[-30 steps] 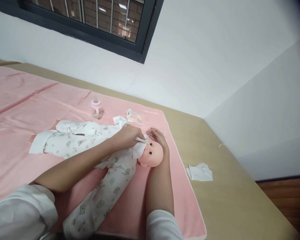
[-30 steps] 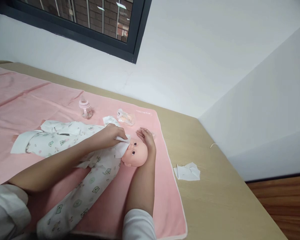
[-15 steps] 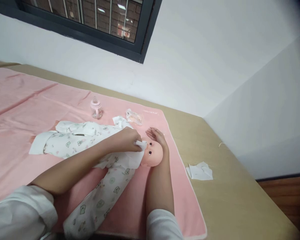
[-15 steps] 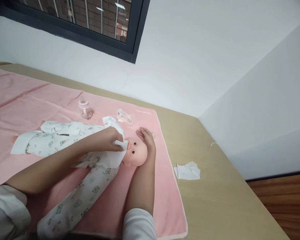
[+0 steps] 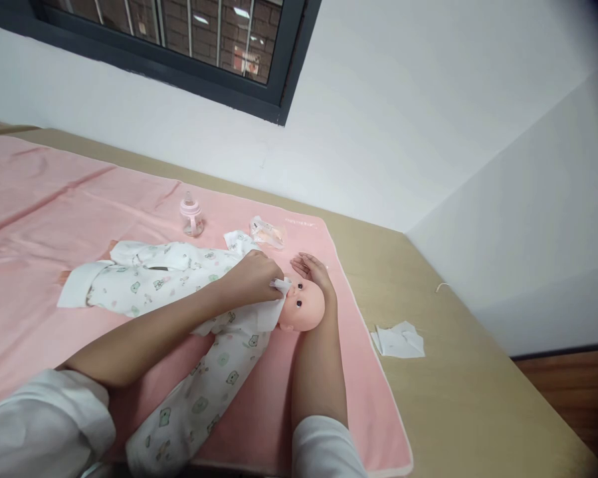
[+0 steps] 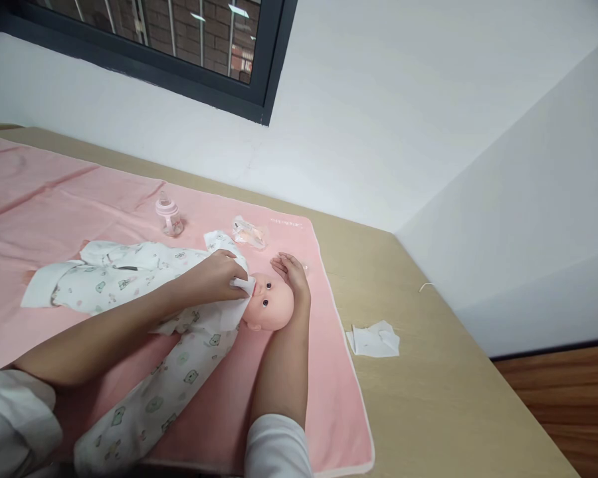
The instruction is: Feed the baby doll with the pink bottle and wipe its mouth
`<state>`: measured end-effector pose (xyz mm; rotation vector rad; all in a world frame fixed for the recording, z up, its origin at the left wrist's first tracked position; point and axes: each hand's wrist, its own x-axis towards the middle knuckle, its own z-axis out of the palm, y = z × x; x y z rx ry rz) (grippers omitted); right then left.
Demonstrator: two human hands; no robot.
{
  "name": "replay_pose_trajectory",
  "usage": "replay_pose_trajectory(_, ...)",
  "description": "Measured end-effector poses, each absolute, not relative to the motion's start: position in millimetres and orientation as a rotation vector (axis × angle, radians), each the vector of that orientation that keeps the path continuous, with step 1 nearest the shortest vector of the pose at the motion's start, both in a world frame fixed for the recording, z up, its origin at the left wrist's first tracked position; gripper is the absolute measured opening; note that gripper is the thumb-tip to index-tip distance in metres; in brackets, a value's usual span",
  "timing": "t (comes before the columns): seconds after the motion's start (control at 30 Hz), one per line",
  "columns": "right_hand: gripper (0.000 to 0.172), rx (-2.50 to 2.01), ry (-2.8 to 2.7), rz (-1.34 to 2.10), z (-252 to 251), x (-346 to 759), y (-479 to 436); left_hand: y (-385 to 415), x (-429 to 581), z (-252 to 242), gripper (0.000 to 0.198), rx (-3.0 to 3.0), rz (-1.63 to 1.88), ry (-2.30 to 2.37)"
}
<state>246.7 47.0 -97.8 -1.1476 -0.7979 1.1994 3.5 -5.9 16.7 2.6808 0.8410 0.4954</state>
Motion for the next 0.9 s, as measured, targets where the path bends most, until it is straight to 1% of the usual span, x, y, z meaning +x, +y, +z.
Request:
replay_pose_trajectory(0.17,0.02,-1.153,-0.795,1.21,-99,247,46,-4,3,19,0.026,2.696,0.463,0.872)
replay_pose_trajectory(0.47,0.018,-1.145,-0.788,1.214,-102,249,48,2,2,14,0.022,2.746,0.513,0.899)
replay_pose_trajectory(0.9,0.018,-1.137,-0.791,1.241,-111,254,54,2,3,15,0.017,2.699,0.511,0.915)
